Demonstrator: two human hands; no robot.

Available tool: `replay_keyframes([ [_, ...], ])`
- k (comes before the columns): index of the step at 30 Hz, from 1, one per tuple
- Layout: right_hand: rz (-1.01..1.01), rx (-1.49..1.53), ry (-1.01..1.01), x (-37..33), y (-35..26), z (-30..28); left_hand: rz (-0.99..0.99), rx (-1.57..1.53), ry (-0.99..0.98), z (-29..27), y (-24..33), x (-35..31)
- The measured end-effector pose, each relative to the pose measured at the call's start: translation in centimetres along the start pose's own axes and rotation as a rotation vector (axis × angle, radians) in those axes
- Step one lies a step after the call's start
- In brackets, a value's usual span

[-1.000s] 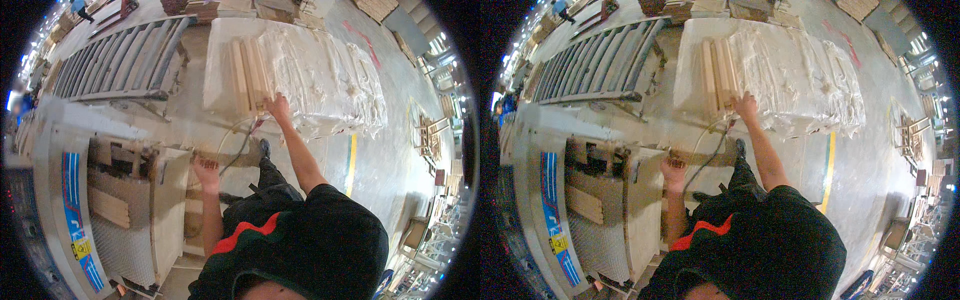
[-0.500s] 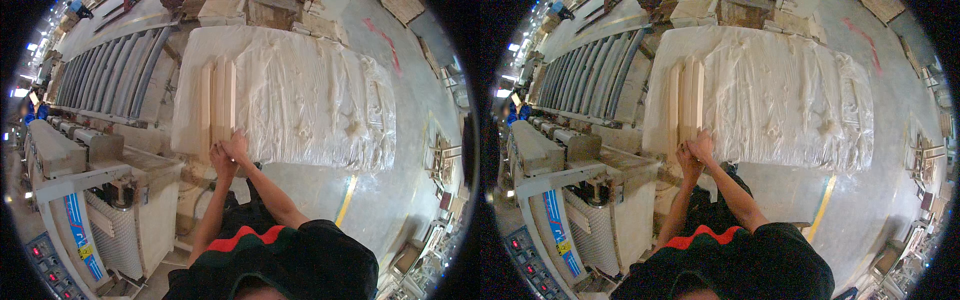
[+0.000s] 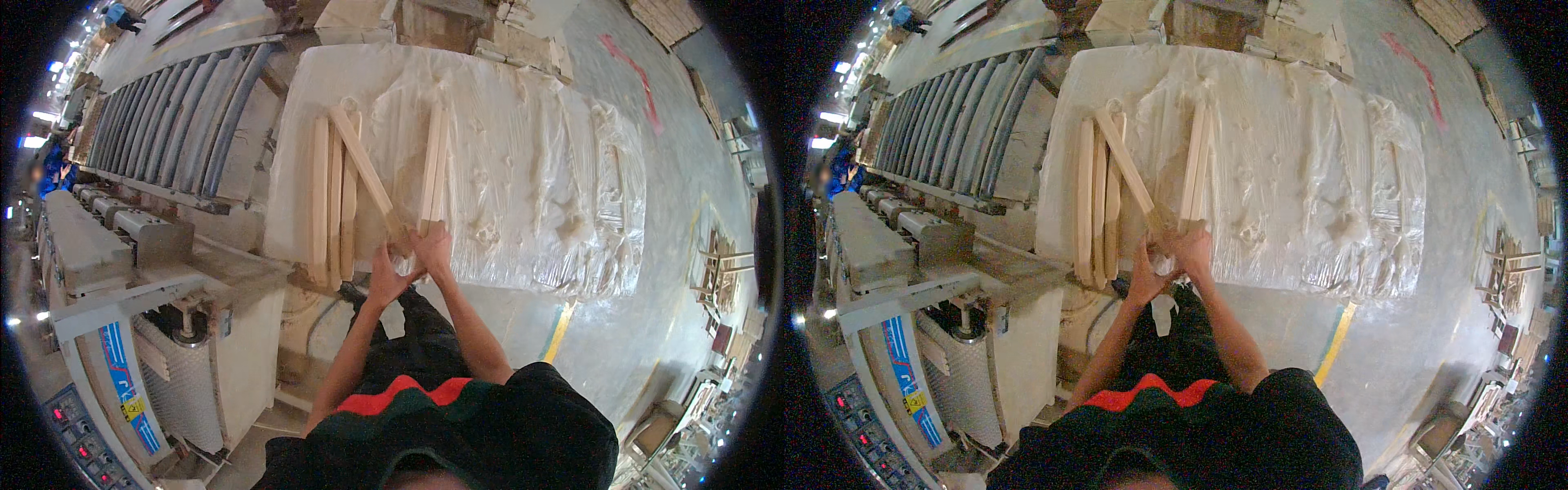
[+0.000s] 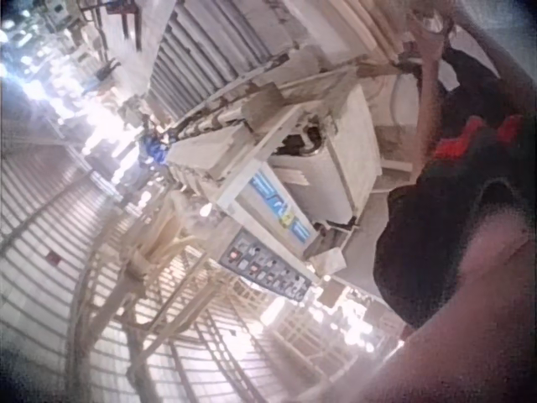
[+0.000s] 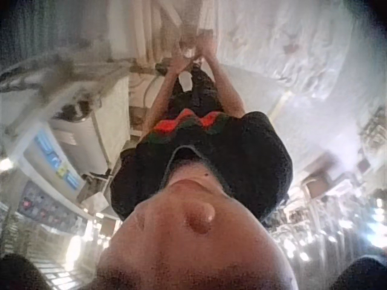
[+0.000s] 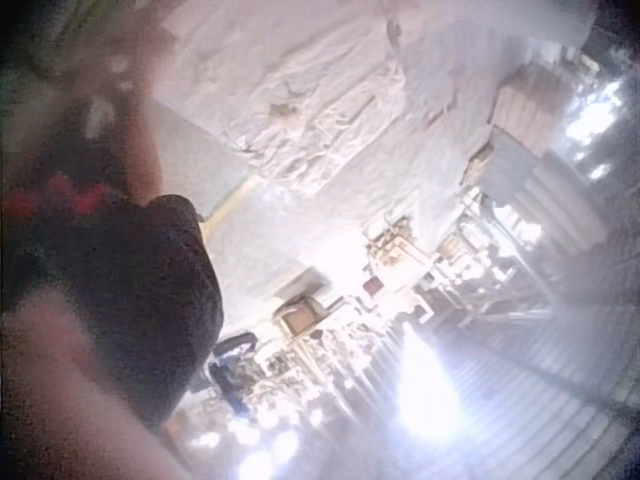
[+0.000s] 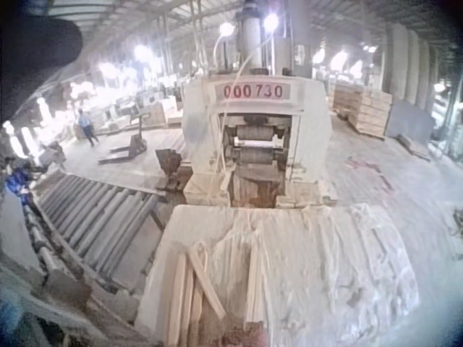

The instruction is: The person repeatedly picks up small wooden planks from a plastic-covered surface and feeds them into a woodworking machine. The planks are processed and then stacked on a nearby table. The task is performed continuously throughout the clip.

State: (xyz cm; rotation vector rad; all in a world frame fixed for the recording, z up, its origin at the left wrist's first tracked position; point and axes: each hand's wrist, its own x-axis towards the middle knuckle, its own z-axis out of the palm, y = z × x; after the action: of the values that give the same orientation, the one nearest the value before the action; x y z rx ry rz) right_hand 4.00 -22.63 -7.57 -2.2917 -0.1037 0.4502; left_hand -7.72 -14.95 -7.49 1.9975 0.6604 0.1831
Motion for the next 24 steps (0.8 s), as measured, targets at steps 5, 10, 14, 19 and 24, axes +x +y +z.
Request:
replay_keyframes([
  [5, -0.050, -0.125, 0.034, 1.4, 1.0, -3.0, -0.095, -0.021, 0.372, -0.1, -1.5, 3.8],
  [10, -0.031, -0.221, 0.106, 2.7, 3.1, -5.1, -0.049, 0.190, 0.207, 0.5, -0.7, 8.0],
  [14, -0.088, -0.203, 0.219, 3.7, 4.5, -6.7, -0.037, 0.066, -0.009, 1.8, -0.1, 6.1],
  [19, -0.207, -0.189, 0.335, 5.7, 6.2, -7.2, 0.095, 0.165, 0.068, 7.1, 1.6, 4.5],
  [24, -0.263, -0.170, 0.285, 4.8, 4.9, -5.2, -0.016, 0.201, 0.030, 7.9, 2.1, 5.4],
])
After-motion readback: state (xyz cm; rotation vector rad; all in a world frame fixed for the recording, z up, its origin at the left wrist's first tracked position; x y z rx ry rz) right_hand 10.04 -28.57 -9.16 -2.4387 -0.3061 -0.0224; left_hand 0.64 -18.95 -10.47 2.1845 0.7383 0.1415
